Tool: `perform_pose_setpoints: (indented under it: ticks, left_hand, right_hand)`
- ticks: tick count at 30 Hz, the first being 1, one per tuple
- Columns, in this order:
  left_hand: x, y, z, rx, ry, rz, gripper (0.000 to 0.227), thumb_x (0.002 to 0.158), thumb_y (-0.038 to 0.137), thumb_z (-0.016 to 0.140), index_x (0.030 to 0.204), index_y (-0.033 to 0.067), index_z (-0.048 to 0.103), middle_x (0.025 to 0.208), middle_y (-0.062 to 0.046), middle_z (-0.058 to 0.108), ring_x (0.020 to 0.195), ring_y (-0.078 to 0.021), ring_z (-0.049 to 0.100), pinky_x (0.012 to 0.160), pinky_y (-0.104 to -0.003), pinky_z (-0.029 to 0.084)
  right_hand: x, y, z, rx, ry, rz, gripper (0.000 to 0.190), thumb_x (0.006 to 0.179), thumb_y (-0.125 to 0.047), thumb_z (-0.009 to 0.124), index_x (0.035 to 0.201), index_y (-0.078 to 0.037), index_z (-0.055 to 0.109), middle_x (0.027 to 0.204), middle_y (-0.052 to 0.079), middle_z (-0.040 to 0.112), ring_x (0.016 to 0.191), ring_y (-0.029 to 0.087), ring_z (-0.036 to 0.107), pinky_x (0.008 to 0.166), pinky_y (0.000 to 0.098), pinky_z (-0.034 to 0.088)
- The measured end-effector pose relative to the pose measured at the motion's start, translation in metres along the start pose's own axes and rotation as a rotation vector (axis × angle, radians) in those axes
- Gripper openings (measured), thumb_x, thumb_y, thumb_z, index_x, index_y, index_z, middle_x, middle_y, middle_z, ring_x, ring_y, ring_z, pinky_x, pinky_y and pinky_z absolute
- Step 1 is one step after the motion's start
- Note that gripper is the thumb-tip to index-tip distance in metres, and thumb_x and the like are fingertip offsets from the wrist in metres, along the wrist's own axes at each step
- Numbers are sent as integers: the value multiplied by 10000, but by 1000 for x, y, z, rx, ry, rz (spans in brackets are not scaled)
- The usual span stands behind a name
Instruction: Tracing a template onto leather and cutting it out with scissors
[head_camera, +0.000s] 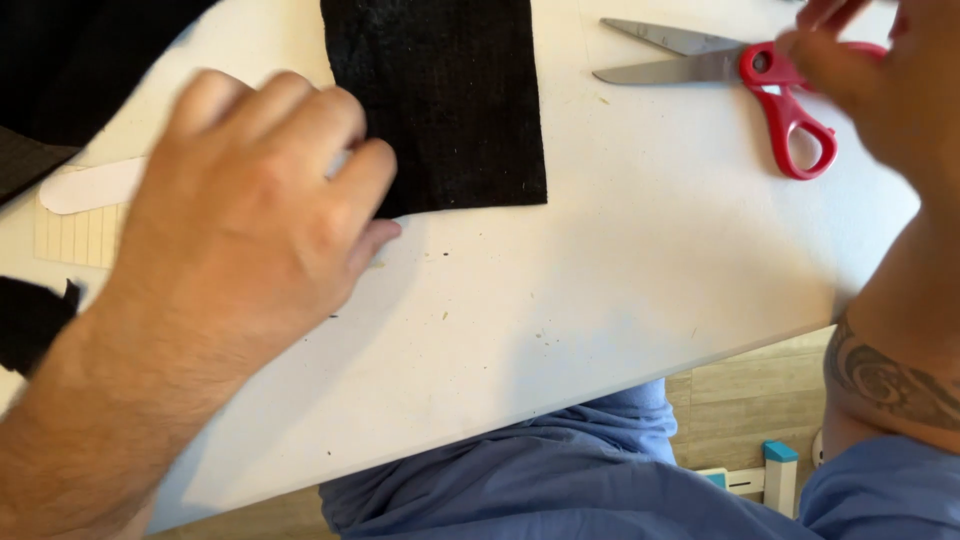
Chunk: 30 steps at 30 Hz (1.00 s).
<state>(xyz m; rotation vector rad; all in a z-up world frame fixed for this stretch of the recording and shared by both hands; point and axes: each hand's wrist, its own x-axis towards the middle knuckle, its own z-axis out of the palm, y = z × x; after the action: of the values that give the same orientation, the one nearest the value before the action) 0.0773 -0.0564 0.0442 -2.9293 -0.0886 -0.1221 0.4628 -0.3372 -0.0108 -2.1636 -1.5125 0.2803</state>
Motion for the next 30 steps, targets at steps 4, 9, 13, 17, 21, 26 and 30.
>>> perform_pose_setpoints:
  ticks: [4, 9, 13, 17, 21, 26, 30]
  left_hand:
    - [1, 3, 11, 41, 134, 39, 385, 784, 487, 896, 935, 220, 664, 993, 45, 605, 923, -166, 601, 766, -301, 435]
    - [-16, -19, 0, 245, -99, -153, 698, 762, 723, 639, 1315, 301, 694, 1315, 96, 683, 1193, -153, 695, 926, -317, 536]
    - [-36, -33, 20, 302, -167, -236, 798, 721, 649, 687, 1455, 336, 698, 1302, 153, 703, 1128, -115, 724, 954, -312, 535]
    - [-31, -38, 26, 116, -157, -256, 519, 830, 357, 696, 1336, 248, 736, 1057, 86, 680, 971, -221, 720, 844, -392, 517]
    - [-30, -40, 26, 24, -181, -269, 348, 859, 172, 666, 1191, 255, 731, 838, 79, 636, 841, -247, 698, 827, -419, 504]
    - [-29, -52, 30, -218, -207, -275, 203, 885, 170, 739, 1076, 212, 681, 814, 68, 633, 802, -275, 672, 784, -470, 480]
    - [-25, -46, 25, -320, -49, -164, 90, 927, 93, 713, 952, 166, 665, 751, 29, 610, 740, -253, 634, 714, -446, 412]
  right_hand:
    - [-12, -42, -9, -187, -45, -131, 302, 1205, 174, 782, 1466, 279, 671, 1311, 369, 695, 1186, 455, 669, 946, 481, 534]
    - [-10, -15, -5, -247, 55, -165, 261, 1284, 163, 819, 1509, 226, 701, 1456, 332, 690, 1336, 457, 660, 1075, 528, 510]
    - [16, -15, -5, -333, -6, -192, 353, 1294, 50, 856, 1558, 237, 715, 1492, 374, 686, 1363, 499, 634, 1106, 549, 517]
    - [48, -25, 2, -401, -51, -220, 370, 1207, -6, 965, 1482, 176, 796, 1346, 278, 761, 1152, 376, 696, 1033, 453, 561]
    - [56, -43, 6, -352, -75, -264, 218, 1227, 183, 922, 1399, 233, 799, 1306, 292, 733, 1225, 400, 670, 1081, 453, 555]
    - [52, -44, 11, -369, -48, -233, 282, 1193, 277, 794, 1474, 274, 772, 1394, 350, 667, 1214, 432, 665, 1043, 463, 548]
    - [37, -33, 14, -300, 6, -236, 409, 1202, 327, 595, 1608, 302, 636, 1449, 404, 617, 1202, 467, 638, 1102, 536, 545]
